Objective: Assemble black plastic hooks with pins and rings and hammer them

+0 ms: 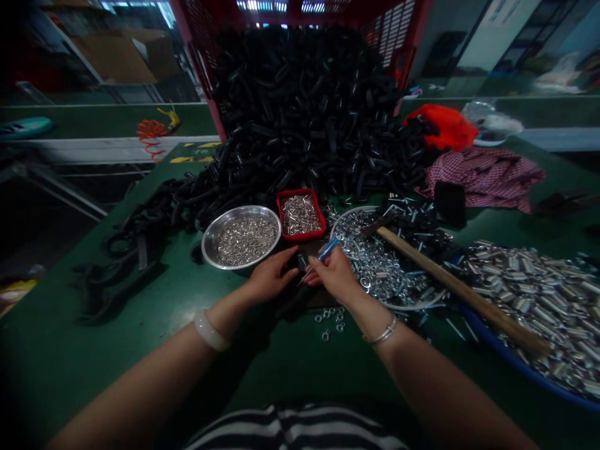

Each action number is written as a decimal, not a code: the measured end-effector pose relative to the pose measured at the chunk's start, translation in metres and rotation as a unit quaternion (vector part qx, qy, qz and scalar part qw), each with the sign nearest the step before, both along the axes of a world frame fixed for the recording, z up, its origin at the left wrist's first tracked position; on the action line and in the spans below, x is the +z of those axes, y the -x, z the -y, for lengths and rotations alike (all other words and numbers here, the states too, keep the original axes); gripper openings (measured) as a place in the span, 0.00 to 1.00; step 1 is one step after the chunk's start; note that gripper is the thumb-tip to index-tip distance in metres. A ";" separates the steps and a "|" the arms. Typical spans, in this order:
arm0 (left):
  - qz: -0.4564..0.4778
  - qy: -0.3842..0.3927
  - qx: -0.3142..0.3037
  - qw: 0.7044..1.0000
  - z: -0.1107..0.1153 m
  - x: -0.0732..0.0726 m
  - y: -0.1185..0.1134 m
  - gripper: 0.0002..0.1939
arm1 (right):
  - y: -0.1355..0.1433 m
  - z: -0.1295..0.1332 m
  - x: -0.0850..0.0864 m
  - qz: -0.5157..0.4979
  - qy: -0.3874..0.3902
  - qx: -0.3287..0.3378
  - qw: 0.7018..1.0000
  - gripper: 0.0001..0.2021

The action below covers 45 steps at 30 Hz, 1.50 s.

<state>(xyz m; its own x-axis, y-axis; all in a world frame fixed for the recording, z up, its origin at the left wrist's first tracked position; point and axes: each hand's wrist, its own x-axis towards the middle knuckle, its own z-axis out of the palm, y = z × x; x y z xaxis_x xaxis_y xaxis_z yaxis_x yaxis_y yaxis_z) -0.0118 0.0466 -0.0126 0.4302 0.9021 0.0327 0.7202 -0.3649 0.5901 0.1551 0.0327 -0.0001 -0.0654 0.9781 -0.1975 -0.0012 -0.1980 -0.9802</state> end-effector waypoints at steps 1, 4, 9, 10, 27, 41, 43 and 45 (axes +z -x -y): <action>0.001 0.002 -0.002 1.000 -0.001 0.000 0.001 0.28 | 0.000 0.002 0.001 0.004 -0.001 0.009 1.000 0.24; -0.004 0.009 -0.003 1.000 -0.002 0.001 0.002 0.28 | -0.004 0.005 0.002 0.031 -0.033 -0.002 0.999 0.22; -0.025 -0.022 0.008 0.999 0.005 0.000 -0.001 0.29 | -0.020 -0.012 0.011 0.123 -0.161 -0.095 0.975 0.20; -0.030 -0.040 0.012 0.999 0.008 0.001 -0.002 0.29 | -0.022 -0.021 0.015 0.127 -0.182 -0.102 0.970 0.19; -0.249 0.061 0.180 0.950 -0.045 0.037 0.057 0.12 | 0.045 -0.105 0.047 0.611 -0.263 0.211 0.716 0.14; -0.210 0.048 0.222 0.951 -0.040 0.035 0.076 0.15 | 0.094 -0.101 0.028 0.580 -0.273 0.278 0.715 0.09; -0.204 0.046 0.219 0.953 -0.041 0.035 0.075 0.14 | 0.091 -0.102 0.026 0.561 -0.280 0.274 0.729 0.08; -0.194 0.045 0.218 0.955 -0.041 0.036 0.075 0.14 | 0.089 -0.102 0.027 0.546 -0.284 0.265 0.742 0.08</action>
